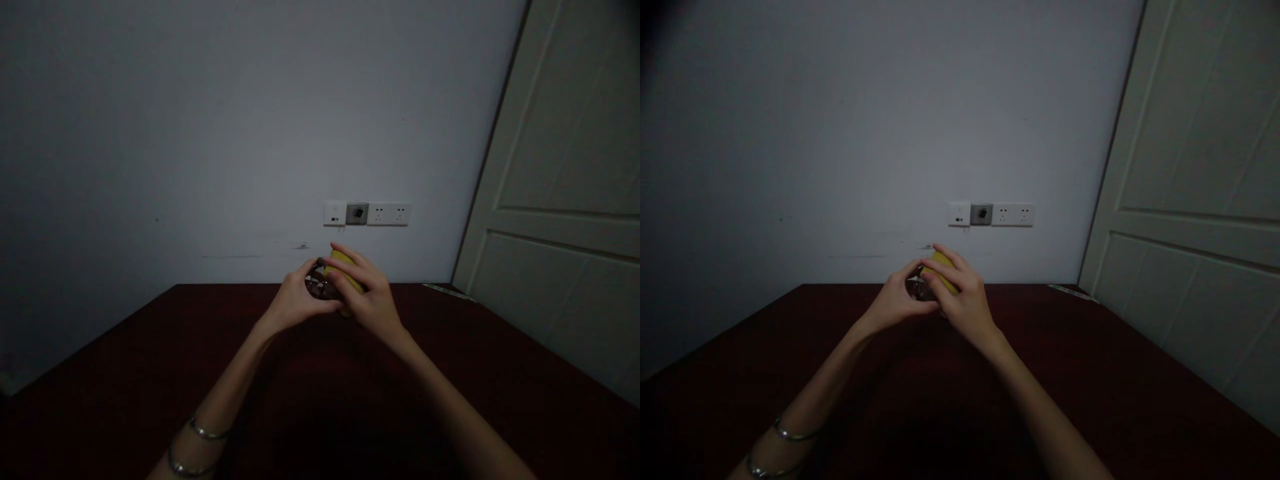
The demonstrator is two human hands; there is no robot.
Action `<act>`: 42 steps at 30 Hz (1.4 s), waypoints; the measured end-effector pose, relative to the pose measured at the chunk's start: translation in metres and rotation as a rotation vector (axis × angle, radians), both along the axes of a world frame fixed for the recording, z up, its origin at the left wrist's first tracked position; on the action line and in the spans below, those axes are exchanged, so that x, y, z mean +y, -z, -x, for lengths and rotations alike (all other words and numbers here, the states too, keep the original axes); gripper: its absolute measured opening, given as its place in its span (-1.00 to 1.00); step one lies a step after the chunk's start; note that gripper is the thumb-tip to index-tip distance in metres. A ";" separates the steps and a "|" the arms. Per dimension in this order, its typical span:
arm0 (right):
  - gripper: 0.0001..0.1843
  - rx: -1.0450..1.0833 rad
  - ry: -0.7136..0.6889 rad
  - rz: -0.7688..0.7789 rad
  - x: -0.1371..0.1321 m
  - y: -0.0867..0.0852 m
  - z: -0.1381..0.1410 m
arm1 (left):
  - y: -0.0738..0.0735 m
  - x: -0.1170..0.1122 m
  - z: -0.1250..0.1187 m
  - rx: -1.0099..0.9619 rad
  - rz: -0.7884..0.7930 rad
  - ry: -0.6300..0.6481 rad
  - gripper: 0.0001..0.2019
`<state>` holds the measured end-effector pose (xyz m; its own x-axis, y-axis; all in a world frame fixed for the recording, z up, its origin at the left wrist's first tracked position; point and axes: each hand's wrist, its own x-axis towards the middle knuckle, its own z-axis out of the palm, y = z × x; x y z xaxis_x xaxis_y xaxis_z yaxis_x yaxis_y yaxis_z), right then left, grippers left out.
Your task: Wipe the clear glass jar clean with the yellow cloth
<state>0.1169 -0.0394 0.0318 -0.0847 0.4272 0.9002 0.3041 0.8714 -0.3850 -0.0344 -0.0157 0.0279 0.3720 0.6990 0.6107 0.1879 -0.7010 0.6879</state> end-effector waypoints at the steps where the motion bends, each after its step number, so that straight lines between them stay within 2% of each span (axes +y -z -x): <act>1: -0.75 0.038 0.006 0.040 0.000 -0.001 0.001 | 0.000 0.000 -0.001 0.010 -0.001 -0.007 -0.37; 5: -0.76 0.055 0.012 0.087 0.004 0.000 0.000 | 0.001 0.000 -0.001 0.058 0.015 -0.093 -0.35; 8: -0.72 -0.101 -0.008 -0.018 0.005 0.003 -0.003 | 0.002 0.002 0.002 0.067 0.030 -0.144 -0.42; 12: -0.68 -0.226 -0.061 -0.121 0.005 0.006 -0.004 | 0.001 0.002 0.004 0.043 0.036 -0.092 -0.38; 14: -0.69 -0.159 -0.054 -0.082 0.005 0.005 -0.005 | -0.001 -0.001 0.004 0.054 0.028 -0.067 -0.35; 17: -0.75 0.000 -0.062 0.055 0.008 0.001 -0.009 | -0.003 -0.004 0.002 0.079 0.000 -0.028 -0.30; 21: -0.76 0.082 -0.194 0.213 0.015 -0.003 -0.017 | -0.001 -0.005 0.001 0.062 0.003 0.039 -0.20; 24: -0.76 0.091 -0.248 0.171 0.017 -0.001 -0.018 | 0.001 -0.001 0.000 -0.034 0.116 0.108 -0.21; 28: -0.75 0.038 -0.210 0.026 0.009 0.004 -0.013 | 0.004 0.005 -0.001 -0.193 0.271 0.185 -0.26; 33: -0.74 -0.001 -0.199 -0.040 0.001 0.005 -0.009 | 0.005 0.008 0.002 -0.246 0.257 0.219 -0.33; 36: -0.75 0.089 -0.210 0.001 0.005 0.006 -0.008 | 0.005 0.008 0.003 -0.232 0.259 0.256 -0.29; 42: -0.76 0.278 -0.248 0.202 0.014 0.007 -0.006 | 0.004 0.006 0.001 -0.230 0.299 0.253 -0.25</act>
